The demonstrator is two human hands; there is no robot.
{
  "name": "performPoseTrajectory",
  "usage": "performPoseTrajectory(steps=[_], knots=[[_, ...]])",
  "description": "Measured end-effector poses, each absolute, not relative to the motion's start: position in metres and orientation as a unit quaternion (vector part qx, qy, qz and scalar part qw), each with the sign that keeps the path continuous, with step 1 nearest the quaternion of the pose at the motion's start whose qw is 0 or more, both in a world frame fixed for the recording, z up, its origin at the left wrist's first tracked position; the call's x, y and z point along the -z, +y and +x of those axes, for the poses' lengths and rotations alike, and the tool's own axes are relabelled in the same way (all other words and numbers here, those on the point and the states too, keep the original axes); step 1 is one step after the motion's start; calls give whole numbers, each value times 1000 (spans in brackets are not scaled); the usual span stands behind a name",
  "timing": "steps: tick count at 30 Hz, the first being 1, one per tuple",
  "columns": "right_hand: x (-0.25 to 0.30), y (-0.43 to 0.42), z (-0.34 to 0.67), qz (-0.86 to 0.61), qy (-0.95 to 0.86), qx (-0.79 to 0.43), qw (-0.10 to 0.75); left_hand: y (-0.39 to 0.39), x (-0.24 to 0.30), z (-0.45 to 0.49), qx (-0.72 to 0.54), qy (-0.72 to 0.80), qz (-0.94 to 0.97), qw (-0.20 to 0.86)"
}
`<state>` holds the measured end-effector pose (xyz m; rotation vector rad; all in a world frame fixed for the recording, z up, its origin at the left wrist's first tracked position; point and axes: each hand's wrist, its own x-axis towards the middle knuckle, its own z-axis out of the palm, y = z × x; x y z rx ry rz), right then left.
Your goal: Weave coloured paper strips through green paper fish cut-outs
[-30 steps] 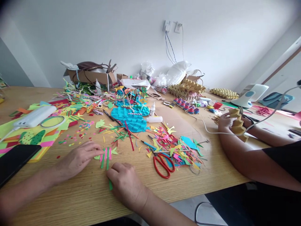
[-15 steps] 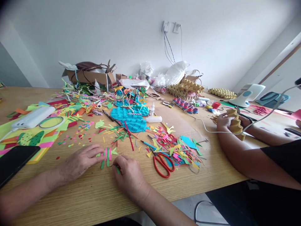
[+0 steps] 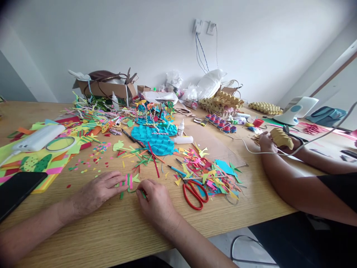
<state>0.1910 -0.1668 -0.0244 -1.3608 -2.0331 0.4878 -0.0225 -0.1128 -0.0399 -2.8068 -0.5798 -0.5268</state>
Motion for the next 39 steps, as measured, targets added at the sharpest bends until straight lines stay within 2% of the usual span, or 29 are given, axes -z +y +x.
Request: performPoseTrajectory(steps=[11,18,25,28,30,31,33,36,39], knots=[[29,-165,187,-514,-790,-164,292,-112,46,-25,180,-184,-960,106],[14,-168,195,-505,-744,-129,418,-115,42,-21,181,-173,-961,117],[14,-173,205,-531,-701,-190,438,-120,40,-24,198,-178,-952,150],[19,-174,209,-545,-664,-239,453,-124,33,-25,240,-183,-946,119],[19,-177,209,-542,-655,-248,463,-129,26,-22,283,-225,-932,32],[18,-179,208,-539,-660,-236,467,-133,22,-19,299,-263,-916,-44],[14,-183,205,-521,-684,-188,474,-142,16,-12,285,-346,-857,-255],[9,-191,199,-465,-737,-98,480,-155,10,1,229,-407,-668,-579],[8,-195,195,-411,-793,-19,449,-160,8,11,234,-395,-503,-732]])
